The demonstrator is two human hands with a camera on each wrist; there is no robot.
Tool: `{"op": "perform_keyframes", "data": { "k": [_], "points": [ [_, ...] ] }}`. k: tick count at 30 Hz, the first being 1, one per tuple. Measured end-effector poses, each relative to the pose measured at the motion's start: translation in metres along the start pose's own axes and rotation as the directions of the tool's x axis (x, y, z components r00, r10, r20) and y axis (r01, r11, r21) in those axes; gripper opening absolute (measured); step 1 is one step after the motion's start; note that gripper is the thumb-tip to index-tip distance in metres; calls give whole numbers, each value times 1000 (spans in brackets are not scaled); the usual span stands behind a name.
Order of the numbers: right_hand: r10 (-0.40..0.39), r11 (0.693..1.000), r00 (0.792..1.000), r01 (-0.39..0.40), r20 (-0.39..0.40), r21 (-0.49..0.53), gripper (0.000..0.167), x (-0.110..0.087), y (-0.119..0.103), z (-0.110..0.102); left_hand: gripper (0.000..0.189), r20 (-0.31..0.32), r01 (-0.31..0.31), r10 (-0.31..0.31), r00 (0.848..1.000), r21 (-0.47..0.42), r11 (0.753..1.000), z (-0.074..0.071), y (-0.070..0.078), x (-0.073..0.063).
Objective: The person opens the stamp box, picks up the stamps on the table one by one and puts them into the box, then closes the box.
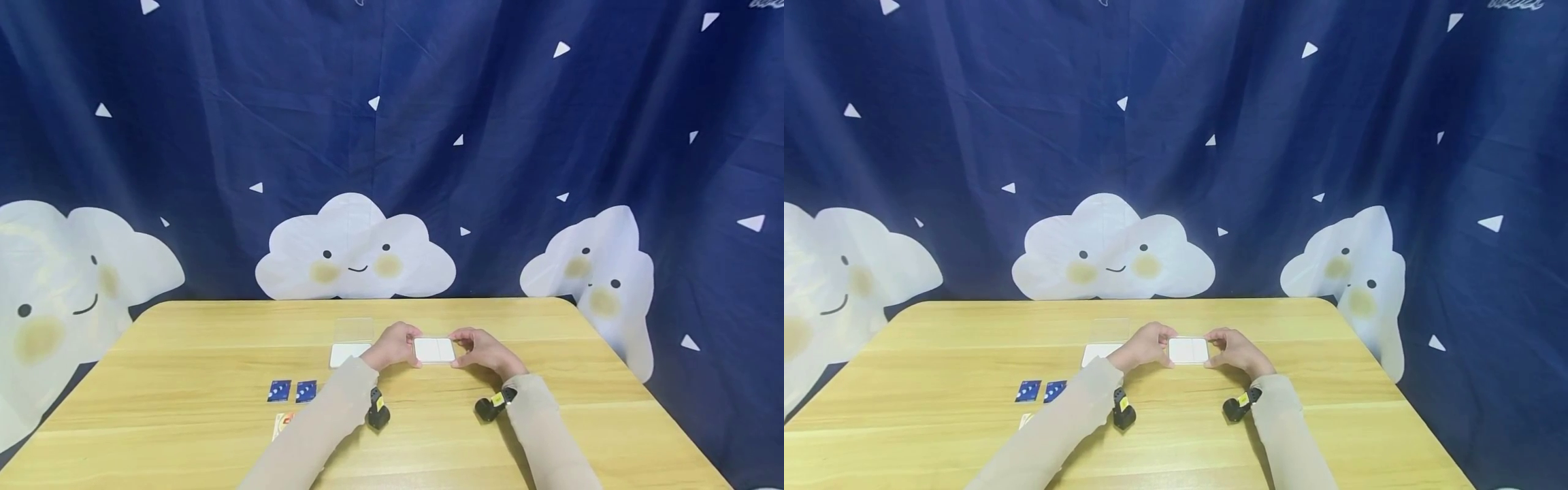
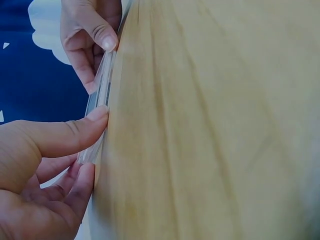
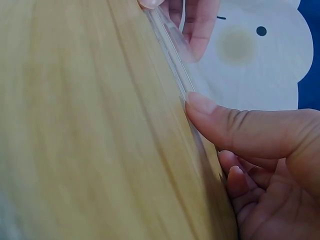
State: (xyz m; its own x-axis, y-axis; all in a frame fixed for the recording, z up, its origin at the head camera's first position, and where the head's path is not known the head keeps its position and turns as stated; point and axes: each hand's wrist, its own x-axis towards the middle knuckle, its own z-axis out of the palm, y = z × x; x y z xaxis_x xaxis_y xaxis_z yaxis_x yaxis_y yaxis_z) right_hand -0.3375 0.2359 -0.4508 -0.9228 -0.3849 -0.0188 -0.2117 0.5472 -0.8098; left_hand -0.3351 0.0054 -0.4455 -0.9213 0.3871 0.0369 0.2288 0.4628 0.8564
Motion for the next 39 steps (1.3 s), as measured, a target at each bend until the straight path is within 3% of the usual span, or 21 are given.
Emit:
{"op": "perform_keyframes", "data": {
  "k": [15, 28, 39],
  "points": [
    [17, 1000, 1000, -17, -14, 4, 55, 1, 2, 1, 59, -1, 31, -31, 1000, -12, 999, 0, 0, 1],
    [42, 999, 999, -42, -26, 12, 56, 1, -1, 0, 59, -3, 20, -20, 1000, -8, 1000, -2, 5, 0],
    [46, 998, 999, -45, -9, 43, 57, 0, 0, -1, 58, 32, 43, -40, 999, -73, 996, -3, 1, 2]
  ]
}}
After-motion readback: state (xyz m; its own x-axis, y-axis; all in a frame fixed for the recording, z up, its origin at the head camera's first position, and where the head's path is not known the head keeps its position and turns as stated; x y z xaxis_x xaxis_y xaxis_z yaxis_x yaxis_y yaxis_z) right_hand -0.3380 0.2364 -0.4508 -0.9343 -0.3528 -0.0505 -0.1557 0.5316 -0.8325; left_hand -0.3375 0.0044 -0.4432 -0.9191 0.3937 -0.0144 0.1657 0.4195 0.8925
